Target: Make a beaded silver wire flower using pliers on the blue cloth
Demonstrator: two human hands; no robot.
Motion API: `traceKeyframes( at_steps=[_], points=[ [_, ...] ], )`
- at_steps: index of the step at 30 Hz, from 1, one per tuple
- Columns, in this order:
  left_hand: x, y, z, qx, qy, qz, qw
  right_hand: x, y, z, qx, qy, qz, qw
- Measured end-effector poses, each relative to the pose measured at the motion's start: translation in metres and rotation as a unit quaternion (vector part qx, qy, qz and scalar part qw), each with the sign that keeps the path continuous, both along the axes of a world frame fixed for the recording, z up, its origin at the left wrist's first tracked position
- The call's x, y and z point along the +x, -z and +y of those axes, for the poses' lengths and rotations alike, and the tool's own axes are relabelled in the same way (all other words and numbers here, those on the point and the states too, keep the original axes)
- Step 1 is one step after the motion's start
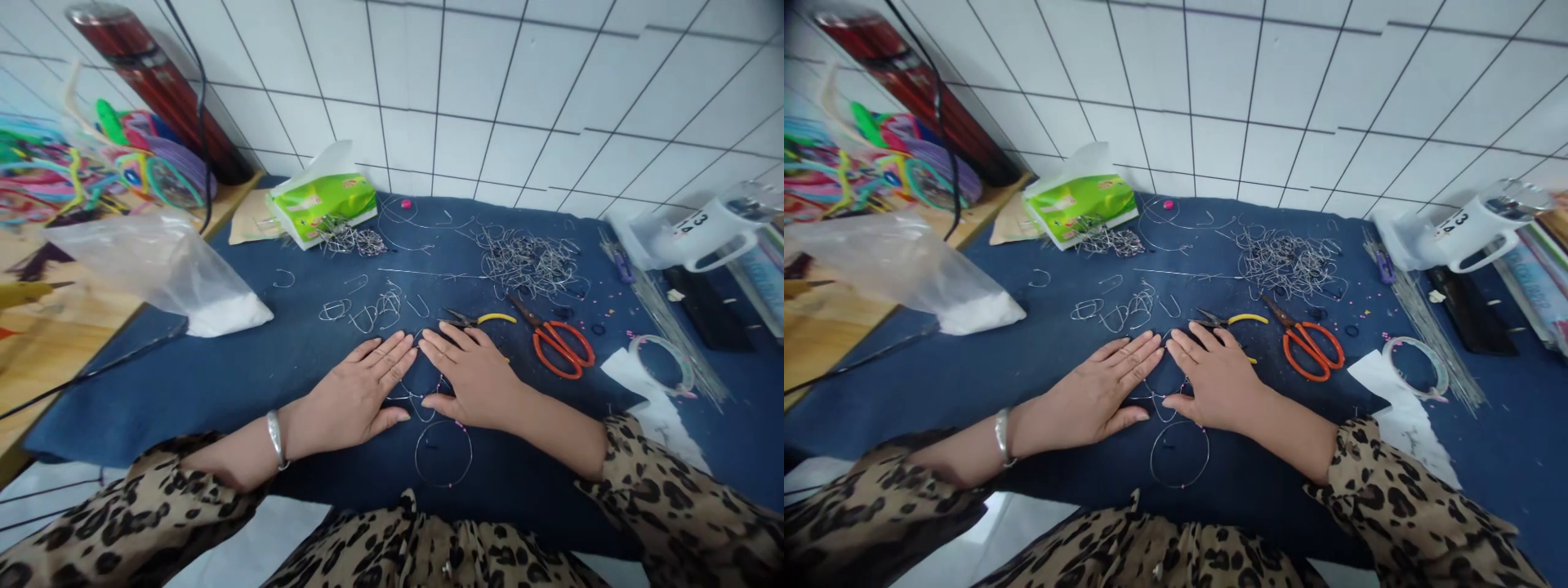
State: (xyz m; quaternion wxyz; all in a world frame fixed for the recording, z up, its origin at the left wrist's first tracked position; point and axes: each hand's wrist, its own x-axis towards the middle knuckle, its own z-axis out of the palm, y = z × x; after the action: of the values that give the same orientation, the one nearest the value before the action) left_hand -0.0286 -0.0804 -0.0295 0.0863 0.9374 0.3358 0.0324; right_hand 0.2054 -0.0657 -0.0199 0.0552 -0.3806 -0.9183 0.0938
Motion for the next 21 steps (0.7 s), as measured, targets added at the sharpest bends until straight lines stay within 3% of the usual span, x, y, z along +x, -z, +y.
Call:
traceKeyframes(
  at_steps=[8, 11, 15, 21],
  points=[
    [-0.006, 0.000, -0.002, -0.009, 0.019, -0.001, 1.000, 0.008, 0.002, -0.005, 0.007, -0.020, 0.007, 1.000],
    [-0.012, -0.004, -0.004, -0.012, -0.003, -0.028, 1.000, 0.014, -0.004, -0.003, -0.011, -0.040, 0.023, 0.999],
    [-0.017, -0.010, -0.017, 0.011, -0.033, -0.069, 0.997, 0.028, -0.012, 0.003, -0.019, -0.053, 0.029, 0.998],
    [-0.008, -0.009, -0.037, -0.004, 0.000, -0.026, 1.000, 0.038, -0.013, 0.008, -0.029, -0.069, 0.007, 0.997]
  ],
)
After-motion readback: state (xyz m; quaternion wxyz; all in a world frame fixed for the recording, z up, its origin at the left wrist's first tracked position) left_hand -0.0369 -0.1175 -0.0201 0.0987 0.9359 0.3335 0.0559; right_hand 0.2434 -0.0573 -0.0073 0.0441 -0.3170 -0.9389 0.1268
